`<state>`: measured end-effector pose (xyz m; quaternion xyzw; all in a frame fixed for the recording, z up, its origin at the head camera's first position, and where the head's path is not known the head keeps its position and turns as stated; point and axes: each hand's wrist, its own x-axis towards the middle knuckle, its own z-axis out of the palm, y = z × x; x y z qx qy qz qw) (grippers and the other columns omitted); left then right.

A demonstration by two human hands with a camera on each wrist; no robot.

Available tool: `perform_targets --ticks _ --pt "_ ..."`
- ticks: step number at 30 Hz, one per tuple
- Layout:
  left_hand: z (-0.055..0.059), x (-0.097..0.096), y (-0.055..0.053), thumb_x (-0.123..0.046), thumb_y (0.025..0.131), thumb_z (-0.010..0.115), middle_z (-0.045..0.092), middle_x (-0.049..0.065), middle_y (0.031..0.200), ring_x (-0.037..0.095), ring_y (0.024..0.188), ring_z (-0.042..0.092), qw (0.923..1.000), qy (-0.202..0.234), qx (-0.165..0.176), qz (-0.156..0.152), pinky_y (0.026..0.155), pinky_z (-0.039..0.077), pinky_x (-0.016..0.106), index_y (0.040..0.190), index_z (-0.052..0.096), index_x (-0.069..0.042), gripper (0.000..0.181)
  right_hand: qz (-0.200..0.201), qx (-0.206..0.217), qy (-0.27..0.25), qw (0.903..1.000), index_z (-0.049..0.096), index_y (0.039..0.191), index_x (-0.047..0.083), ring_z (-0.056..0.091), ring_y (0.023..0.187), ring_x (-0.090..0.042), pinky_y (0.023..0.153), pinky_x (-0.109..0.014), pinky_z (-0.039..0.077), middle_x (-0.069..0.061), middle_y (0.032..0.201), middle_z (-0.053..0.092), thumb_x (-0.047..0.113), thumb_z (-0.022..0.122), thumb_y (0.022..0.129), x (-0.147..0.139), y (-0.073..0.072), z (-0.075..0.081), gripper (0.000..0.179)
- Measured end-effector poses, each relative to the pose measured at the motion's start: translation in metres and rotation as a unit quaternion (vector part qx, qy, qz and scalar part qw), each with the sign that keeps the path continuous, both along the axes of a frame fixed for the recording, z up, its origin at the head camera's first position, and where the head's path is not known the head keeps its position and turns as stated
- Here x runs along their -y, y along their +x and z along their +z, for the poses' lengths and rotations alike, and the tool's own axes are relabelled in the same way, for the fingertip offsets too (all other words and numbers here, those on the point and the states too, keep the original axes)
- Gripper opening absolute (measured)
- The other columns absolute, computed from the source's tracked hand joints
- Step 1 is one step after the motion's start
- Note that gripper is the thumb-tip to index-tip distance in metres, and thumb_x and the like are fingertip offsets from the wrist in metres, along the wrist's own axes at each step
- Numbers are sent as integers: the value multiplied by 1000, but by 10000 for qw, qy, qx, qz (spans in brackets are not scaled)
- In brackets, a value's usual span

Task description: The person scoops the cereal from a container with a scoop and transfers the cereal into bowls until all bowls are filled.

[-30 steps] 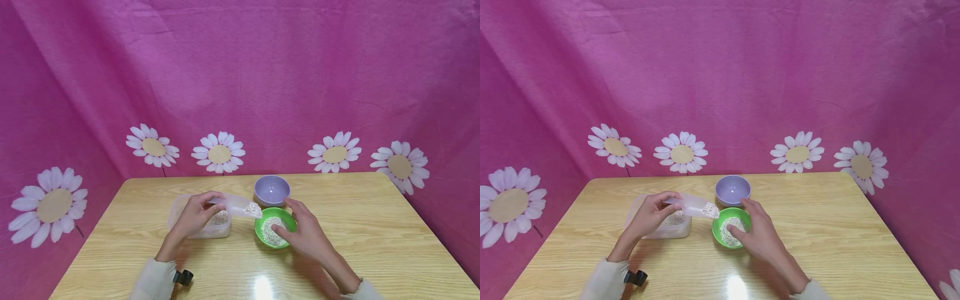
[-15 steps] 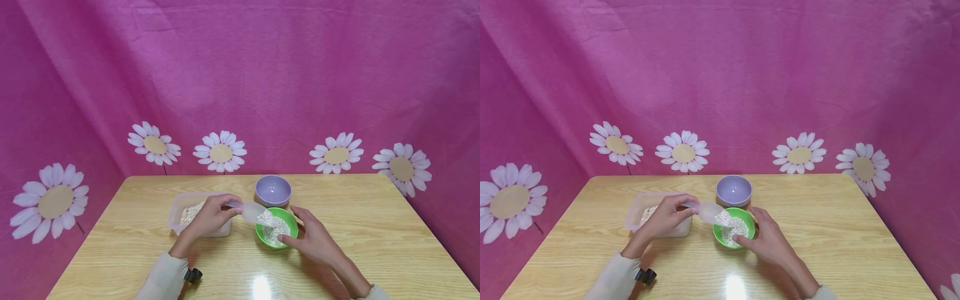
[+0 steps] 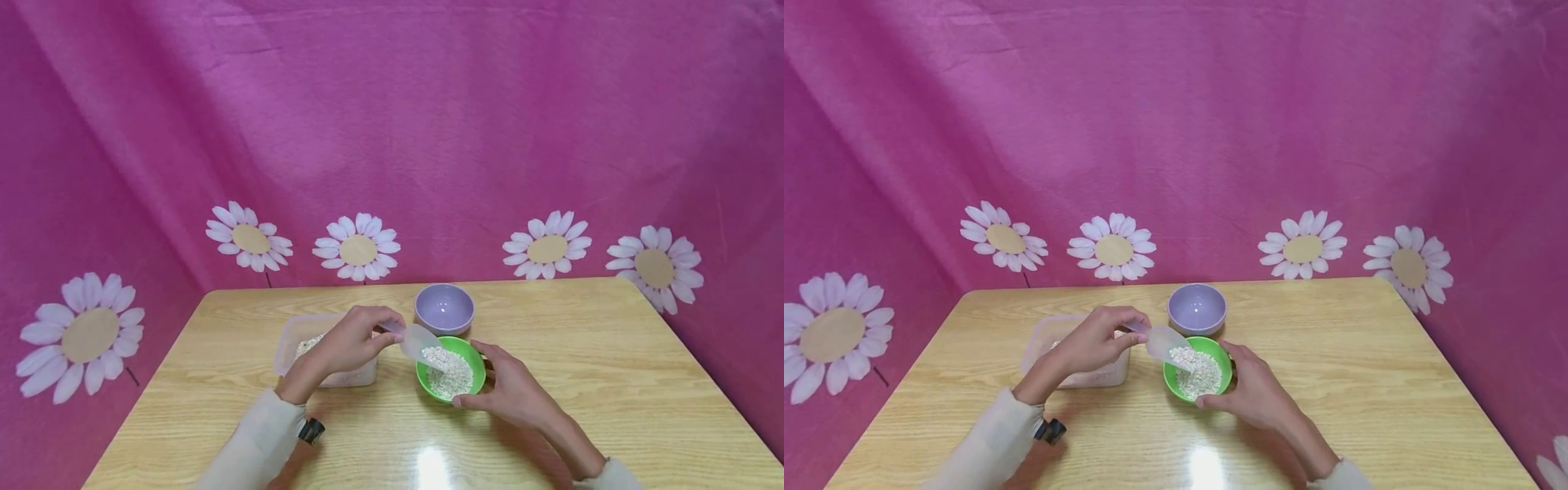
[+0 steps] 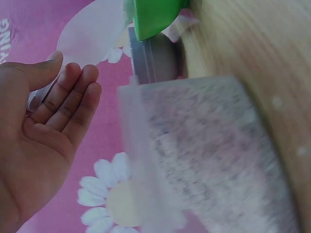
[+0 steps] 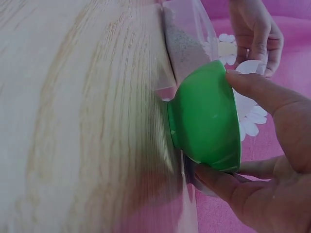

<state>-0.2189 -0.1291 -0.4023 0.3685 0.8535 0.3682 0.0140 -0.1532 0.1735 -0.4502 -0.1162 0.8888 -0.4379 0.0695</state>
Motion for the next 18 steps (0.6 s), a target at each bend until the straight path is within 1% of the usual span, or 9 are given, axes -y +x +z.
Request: perform_targets --ticks 4,7,10,13,18 --pt "13 1 0 -13 103 72 79 3 106 11 98 75 9991 -223 -352 -122 87 61 29 115 76 -7 14 -3 69 -68 10000 42 157 -9 65 133 -43 109 -50 56 -28 156 53 33 101 74 0 -1 0 111" --pt "21 2 1 -13 103 73 79 4 106 12 98 75 9983 -258 -492 -161 86 60 28 115 75 -6 14 -7 63 -48 10000 42 157 -9 65 133 -43 109 -50 56 -28 156 54 33 101 74 -1 -1 -1 110" --pt "27 3 2 -12 102 73 79 5 106 13 98 76 9978 -218 -592 -201 86 61 29 115 75 -6 14 -8 26 3 10000 42 157 -9 66 132 -43 109 -51 56 -29 155 54 34 101 74 -2 -1 -1 111" --pt "30 3 2 -13 102 74 80 5 106 13 98 76 9976 -178 -627 -213 84 60 28 115 75 -6 14 6 -3 5 10000 42 157 -10 66 131 -43 109 -51 55 -30 155 54 34 101 74 -2 -1 0 111" --pt "30 4 3 -13 102 74 80 5 107 13 97 76 9981 -151 -570 -193 82 59 26 115 76 -6 15 -1 -42 33 10000 43 157 -9 66 131 -43 109 -52 55 -29 154 55 35 101 74 -2 -1 -1 110"
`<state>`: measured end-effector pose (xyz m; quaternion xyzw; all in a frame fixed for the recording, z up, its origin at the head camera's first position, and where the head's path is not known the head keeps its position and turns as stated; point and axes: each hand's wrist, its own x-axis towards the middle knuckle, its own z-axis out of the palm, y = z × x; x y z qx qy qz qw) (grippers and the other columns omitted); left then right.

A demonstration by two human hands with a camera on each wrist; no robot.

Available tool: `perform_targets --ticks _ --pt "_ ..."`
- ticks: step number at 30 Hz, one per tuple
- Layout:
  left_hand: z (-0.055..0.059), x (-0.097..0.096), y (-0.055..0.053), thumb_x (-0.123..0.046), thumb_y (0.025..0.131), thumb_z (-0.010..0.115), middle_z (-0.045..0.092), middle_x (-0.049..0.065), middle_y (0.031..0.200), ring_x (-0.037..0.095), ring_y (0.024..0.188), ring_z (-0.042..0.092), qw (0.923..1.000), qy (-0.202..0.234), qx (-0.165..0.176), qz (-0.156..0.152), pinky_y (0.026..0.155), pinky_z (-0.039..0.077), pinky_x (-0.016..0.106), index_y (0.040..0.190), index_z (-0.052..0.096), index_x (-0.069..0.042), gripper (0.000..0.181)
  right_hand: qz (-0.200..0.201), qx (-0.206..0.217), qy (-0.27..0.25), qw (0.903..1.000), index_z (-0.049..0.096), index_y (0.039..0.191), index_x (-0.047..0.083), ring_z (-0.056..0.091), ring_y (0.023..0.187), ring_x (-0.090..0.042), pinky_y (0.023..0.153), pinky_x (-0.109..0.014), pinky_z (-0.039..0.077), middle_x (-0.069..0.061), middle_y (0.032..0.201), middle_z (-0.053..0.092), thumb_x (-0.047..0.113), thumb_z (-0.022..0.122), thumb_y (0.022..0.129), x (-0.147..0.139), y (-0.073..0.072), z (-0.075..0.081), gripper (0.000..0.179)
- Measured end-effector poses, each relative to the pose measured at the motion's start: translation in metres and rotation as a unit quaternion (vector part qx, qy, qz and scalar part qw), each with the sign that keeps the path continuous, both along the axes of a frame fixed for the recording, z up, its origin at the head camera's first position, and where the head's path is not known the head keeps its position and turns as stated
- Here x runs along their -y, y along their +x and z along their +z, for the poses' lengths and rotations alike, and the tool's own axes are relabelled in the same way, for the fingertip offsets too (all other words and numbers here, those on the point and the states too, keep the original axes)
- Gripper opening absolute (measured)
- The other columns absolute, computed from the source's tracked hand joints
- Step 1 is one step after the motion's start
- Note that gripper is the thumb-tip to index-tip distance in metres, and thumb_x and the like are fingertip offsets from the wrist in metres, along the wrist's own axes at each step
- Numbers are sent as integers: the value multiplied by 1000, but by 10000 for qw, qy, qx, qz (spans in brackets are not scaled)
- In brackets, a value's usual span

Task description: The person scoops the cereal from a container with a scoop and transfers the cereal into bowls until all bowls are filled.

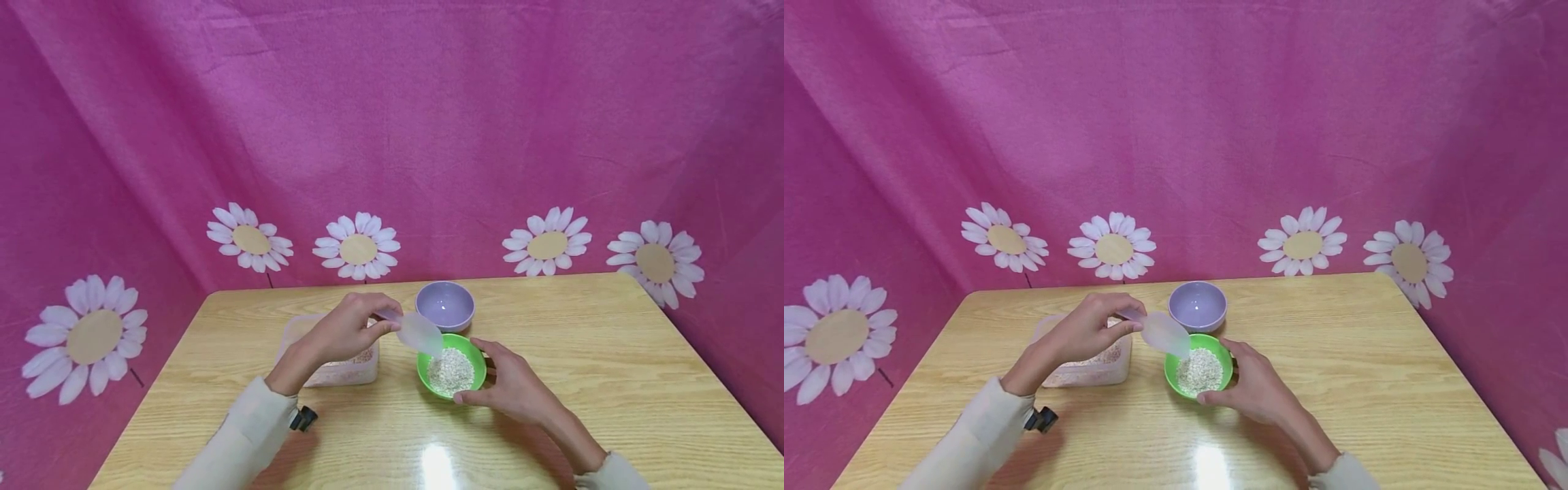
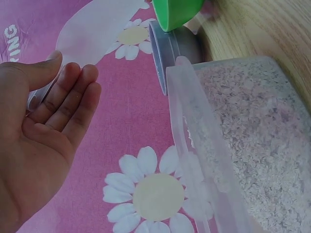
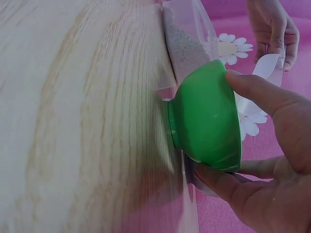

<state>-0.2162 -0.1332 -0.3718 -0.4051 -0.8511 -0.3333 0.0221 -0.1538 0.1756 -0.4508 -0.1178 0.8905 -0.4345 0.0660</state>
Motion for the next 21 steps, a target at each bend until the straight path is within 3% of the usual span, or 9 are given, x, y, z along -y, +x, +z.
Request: perform_targets --ticks 14,21 --pt "-12 7 1 -13 102 74 79 2 106 12 99 75 9991 184 330 212 90 62 31 116 76 -8 15 2 1 72 10000 43 157 -8 66 132 -42 111 -53 54 -28 154 56 36 101 74 1 -2 -1 110" --pt "-24 20 7 -8 100 76 79 4 107 13 97 75 9947 673 423 652 91 63 31 115 76 -7 15 -19 -248 -21 9997 49 154 -4 62 136 -42 112 -54 53 -23 150 59 35 99 77 3 -1 3 100"
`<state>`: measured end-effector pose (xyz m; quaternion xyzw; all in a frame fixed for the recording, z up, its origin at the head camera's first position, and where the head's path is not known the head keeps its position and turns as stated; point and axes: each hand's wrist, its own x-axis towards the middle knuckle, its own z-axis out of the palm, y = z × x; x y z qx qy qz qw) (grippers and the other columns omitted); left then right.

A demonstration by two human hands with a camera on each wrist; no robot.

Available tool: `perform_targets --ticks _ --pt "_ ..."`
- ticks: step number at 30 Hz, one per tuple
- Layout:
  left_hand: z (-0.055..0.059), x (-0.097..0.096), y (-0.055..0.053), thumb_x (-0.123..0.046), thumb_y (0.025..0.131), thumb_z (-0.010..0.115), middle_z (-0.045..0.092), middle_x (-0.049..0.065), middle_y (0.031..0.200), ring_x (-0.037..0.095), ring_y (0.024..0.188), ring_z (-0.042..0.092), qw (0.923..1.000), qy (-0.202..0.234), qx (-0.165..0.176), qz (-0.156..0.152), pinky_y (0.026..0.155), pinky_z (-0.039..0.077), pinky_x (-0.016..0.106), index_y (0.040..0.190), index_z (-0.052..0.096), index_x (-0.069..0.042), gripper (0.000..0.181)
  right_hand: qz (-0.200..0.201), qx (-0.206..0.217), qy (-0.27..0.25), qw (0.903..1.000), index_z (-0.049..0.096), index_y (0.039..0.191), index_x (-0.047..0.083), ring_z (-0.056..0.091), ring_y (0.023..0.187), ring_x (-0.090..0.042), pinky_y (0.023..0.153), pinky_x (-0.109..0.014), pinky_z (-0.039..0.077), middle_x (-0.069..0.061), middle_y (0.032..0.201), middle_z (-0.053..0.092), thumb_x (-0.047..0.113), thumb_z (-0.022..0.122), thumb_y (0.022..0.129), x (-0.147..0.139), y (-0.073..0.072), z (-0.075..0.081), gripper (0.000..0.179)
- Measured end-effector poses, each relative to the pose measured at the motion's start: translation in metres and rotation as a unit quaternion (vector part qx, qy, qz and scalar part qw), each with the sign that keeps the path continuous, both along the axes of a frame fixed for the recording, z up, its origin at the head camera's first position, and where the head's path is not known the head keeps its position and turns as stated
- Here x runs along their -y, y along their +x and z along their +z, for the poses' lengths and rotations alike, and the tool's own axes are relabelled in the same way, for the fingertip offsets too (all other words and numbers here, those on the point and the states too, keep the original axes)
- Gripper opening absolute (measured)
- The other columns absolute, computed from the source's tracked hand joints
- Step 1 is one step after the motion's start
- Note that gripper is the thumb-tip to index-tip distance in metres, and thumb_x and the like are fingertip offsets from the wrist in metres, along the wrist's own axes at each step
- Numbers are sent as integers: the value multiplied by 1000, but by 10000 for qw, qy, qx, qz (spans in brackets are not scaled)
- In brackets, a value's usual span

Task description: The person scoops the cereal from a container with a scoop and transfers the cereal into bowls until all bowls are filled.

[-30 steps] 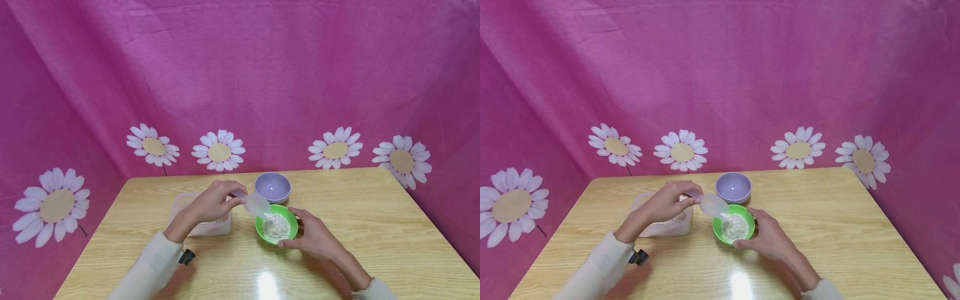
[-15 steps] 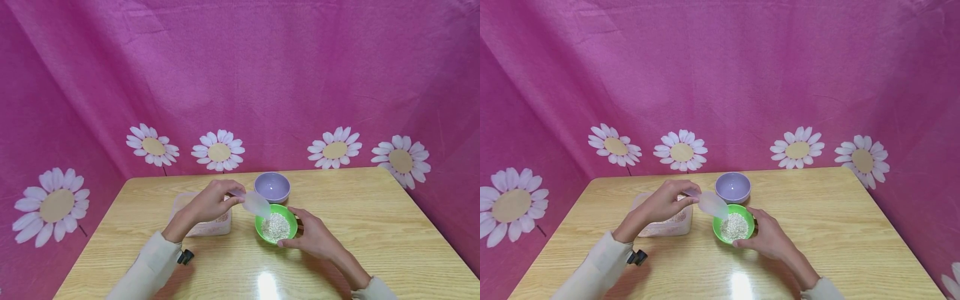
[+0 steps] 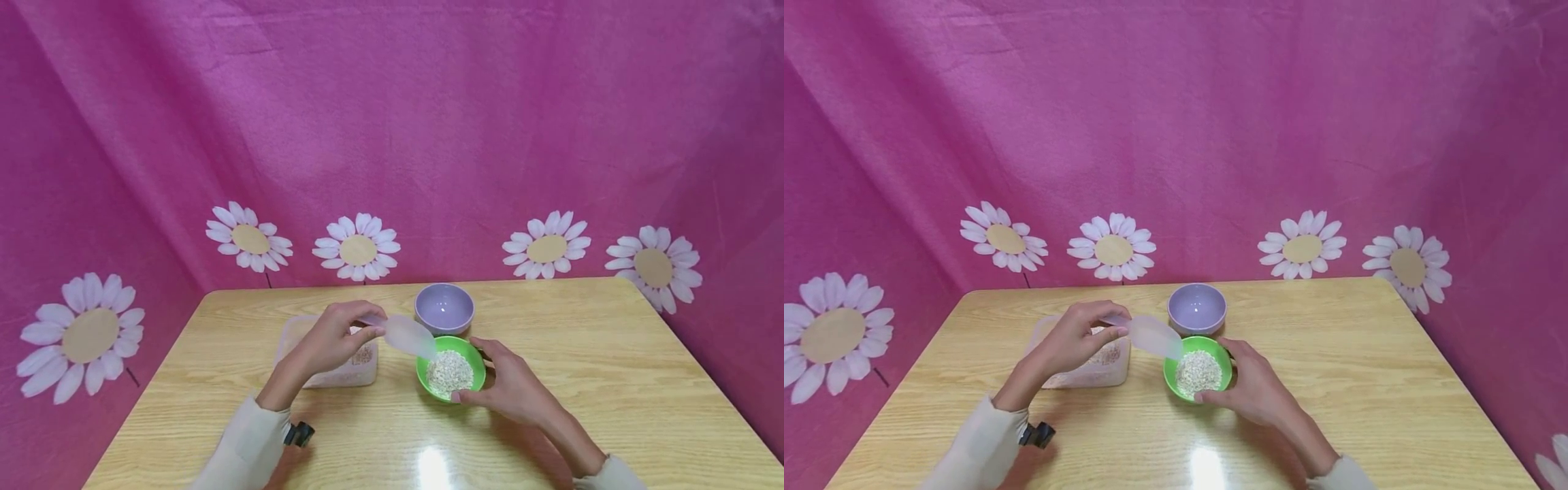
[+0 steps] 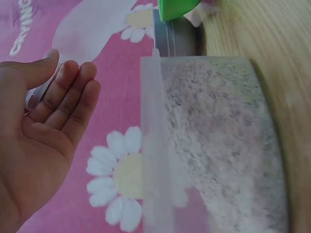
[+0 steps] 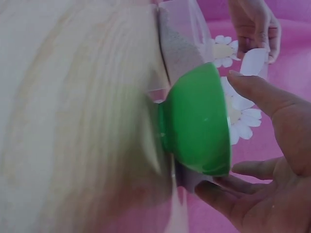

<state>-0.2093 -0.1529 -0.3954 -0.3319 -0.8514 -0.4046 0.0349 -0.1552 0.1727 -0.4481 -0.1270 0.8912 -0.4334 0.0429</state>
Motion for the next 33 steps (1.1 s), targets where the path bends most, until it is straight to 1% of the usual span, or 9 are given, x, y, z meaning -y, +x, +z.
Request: perform_targets --ticks 4,7,9,12,15,18,22,26,33 --pt "-7 11 5 -7 99 76 78 5 109 13 97 74 9989 268 -42 373 91 63 32 116 76 -7 17 -58 -540 -25 9985 56 150 1 62 136 -40 110 -57 54 -20 145 64 33 99 77 7 0 7 91" --pt "-13 21 8 -8 99 77 79 4 110 12 98 74 9969 426 -27 668 91 63 32 117 76 -8 18 -126 -923 174 9955 59 149 2 63 134 -40 108 -60 54 -18 144 66 35 99 76 14 1 12 89" --pt "-16 28 9 -8 99 77 79 6 111 12 98 74 9950 534 5 842 91 63 31 117 76 -8 19 -177 -1027 316 9941 59 148 1 63 134 -39 108 -61 53 -17 144 66 37 98 77 19 1 16 89" --pt "-20 40 10 -8 99 77 79 9 112 14 99 75 9915 719 210 1062 90 63 26 118 76 -6 19 -261 -1035 438 9933 57 148 -1 62 135 -40 112 -63 49 -18 144 65 39 97 79 26 1 20 90" --pt "-25 53 12 -8 100 76 79 12 113 17 99 76 9876 857 425 1243 87 61 22 118 76 -6 19 -265 -1012 356 9939 56 149 -1 61 136 -39 113 -62 49 -19 145 64 37 96 80 34 -2 23 88" --pt "-29 67 15 -9 101 74 78 14 113 14 99 76 9852 864 494 1395 85 60 20 119 75 -5 18 -192 -996 265 9945 56 149 -1 60 137 -39 113 -62 49 -19 148 63 35 95 81 43 -5 23 86" --pt "-31 84 19 -9 101 74 78 15 113 8 96 75 9838 738 433 1578 82 60 20 119 74 -5 19 -126 -884 199 9958 56 150 0 59 139 -40 115 -62 47 -17 150 62 36 94 82 57 -9 23 85" --pt "-32 99 21 -8 101 74 78 16 113 7 94 75 9827 647 368 1696 81 60 20 120 74 -2 20 -103 -757 113 9970 56 152 1 57 143 -39 118 -61 45 -17 153 60 36 93 83 71 -11 23 86" --pt "-30 124 28 -6 99 76 78 17 117 -2 94 70 9798 378 205 1954 81 58 16 122 74 -1 23 -53 -686 119 9976 54 155 4 59 141 -37 117 -57 48 -16 157 57 40 91 85 90 -12 25 87"
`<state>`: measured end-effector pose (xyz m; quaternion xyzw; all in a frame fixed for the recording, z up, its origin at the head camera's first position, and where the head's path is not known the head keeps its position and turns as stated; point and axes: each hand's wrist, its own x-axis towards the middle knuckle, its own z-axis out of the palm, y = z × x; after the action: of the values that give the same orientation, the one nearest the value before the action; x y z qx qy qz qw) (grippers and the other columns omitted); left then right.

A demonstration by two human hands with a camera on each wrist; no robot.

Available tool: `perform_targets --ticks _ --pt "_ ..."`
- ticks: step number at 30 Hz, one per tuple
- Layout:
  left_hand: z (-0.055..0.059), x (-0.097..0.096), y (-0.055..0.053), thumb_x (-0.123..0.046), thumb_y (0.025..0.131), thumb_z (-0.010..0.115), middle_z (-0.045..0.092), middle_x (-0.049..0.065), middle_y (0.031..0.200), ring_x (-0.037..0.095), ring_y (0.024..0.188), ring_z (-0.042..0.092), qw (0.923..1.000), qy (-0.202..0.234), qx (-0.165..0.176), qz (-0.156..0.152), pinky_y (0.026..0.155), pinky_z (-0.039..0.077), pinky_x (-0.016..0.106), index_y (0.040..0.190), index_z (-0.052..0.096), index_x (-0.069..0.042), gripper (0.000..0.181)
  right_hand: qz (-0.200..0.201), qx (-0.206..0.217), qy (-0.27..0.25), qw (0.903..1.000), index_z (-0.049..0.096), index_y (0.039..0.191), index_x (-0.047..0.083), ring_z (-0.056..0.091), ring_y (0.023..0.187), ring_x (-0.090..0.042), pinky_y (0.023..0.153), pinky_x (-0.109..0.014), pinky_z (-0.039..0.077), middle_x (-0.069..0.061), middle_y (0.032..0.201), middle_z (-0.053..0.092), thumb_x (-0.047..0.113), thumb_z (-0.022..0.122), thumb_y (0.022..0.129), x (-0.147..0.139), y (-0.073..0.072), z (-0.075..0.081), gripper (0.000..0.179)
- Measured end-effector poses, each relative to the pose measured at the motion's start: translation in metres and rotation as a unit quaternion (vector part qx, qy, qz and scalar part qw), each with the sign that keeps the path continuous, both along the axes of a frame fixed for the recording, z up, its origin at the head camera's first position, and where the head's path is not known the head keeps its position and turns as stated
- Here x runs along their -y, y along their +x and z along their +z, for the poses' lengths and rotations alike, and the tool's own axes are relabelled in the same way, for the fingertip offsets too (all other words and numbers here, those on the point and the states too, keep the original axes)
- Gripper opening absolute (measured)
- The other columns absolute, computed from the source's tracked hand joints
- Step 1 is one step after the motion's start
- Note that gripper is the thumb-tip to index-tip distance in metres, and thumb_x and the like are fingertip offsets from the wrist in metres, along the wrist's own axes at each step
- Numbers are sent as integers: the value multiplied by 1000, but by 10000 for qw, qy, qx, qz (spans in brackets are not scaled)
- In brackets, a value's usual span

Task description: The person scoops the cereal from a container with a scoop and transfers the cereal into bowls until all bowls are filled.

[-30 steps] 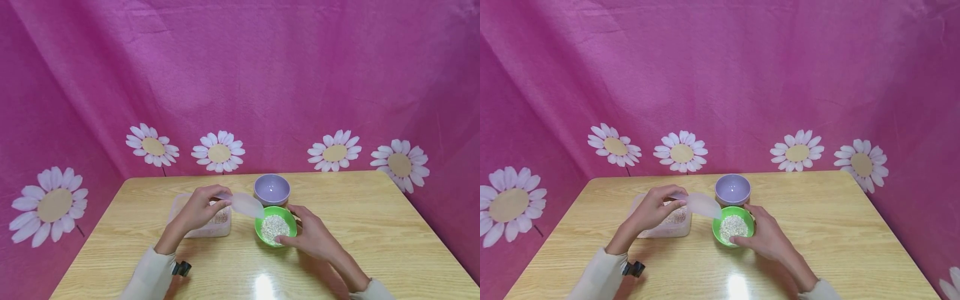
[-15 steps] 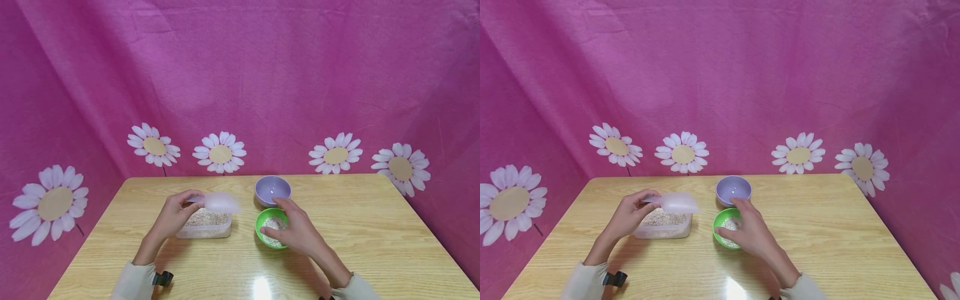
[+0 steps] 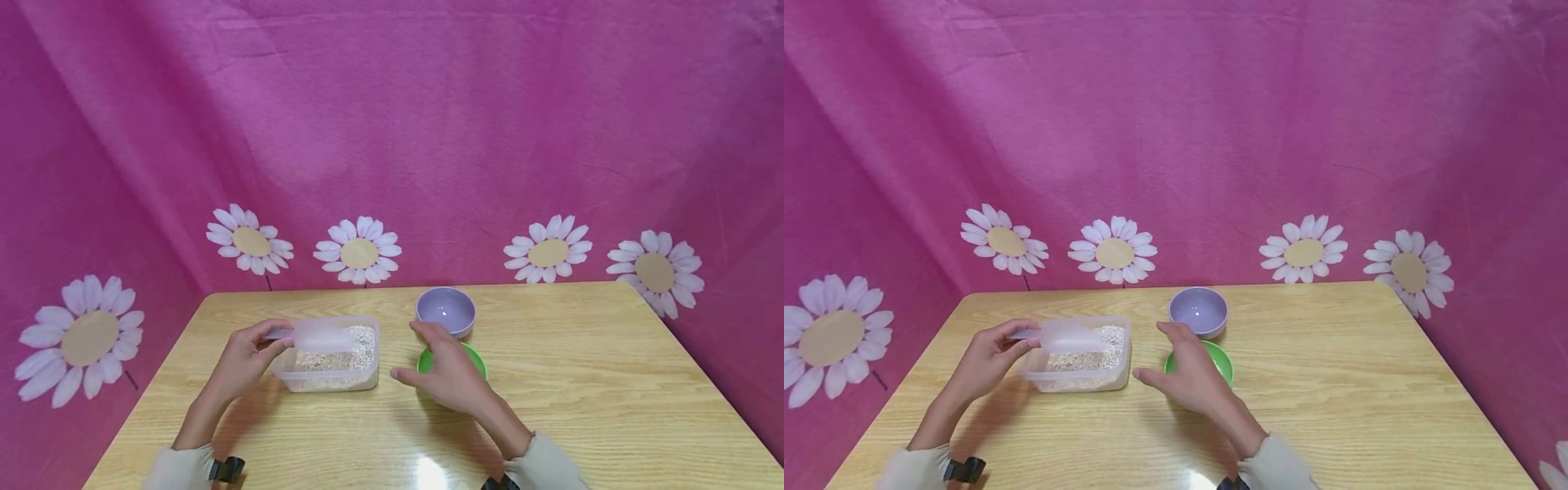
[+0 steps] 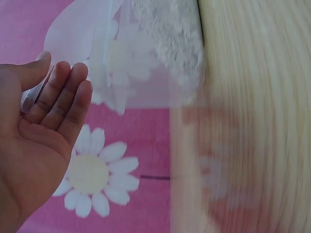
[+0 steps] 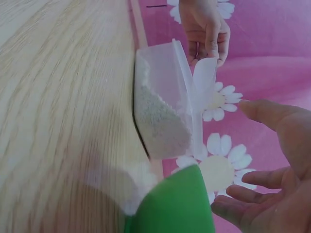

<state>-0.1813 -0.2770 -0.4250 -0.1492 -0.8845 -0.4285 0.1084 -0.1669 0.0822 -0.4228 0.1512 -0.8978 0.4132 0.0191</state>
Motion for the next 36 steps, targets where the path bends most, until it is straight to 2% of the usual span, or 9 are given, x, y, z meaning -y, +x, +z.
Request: perform_targets --ticks 6,12,19,24,31,36 --pt "2 22 6 -3 99 74 78 19 112 -8 94 67 9996 72 -141 246 79 55 10 121 74 0 22 215 116 -255 9994 53 155 4 65 122 -37 105 -52 55 -14 153 59 36 90 86 14 -5 -4 85" --pt "1 31 8 -2 100 73 78 20 111 -10 95 67 9996 109 -142 202 80 55 9 121 73 1 22 325 273 -449 9981 52 155 2 64 130 -43 109 -55 54 -20 156 56 33 91 86 24 -6 -9 85" --pt "2 32 4 -3 98 76 80 15 108 -7 94 68 9995 -214 -197 124 78 55 12 118 74 -2 20 482 238 -510 9972 49 155 -2 66 127 -43 106 -55 55 -20 154 57 31 90 87 35 -8 -14 86" --pt "5 33 -2 -6 97 78 82 7 102 -1 92 71 9971 -737 -175 -82 77 58 22 114 76 -4 17 654 336 -498 9960 46 157 -4 66 127 -43 108 -53 56 -21 156 55 33 88 88 47 -10 -19 89" --pt "15 32 -9 -8 99 76 80 4 104 14 92 76 9904 -1291 -128 -472 80 62 29 113 77 -5 15 670 308 -415 9964 42 159 -6 54 143 -39 122 -55 43 -23 158 50 33 86 91 60 -12 -27 90" --pt "19 33 -13 -5 98 76 80 3 103 7 92 73 9870 -1459 -106 -667 80 62 29 112 77 -5 14 531 309 -339 9975 40 160 -7 52 145 -40 124 -55 41 -23 160 48 33 85 91 63 -13 -28 92"
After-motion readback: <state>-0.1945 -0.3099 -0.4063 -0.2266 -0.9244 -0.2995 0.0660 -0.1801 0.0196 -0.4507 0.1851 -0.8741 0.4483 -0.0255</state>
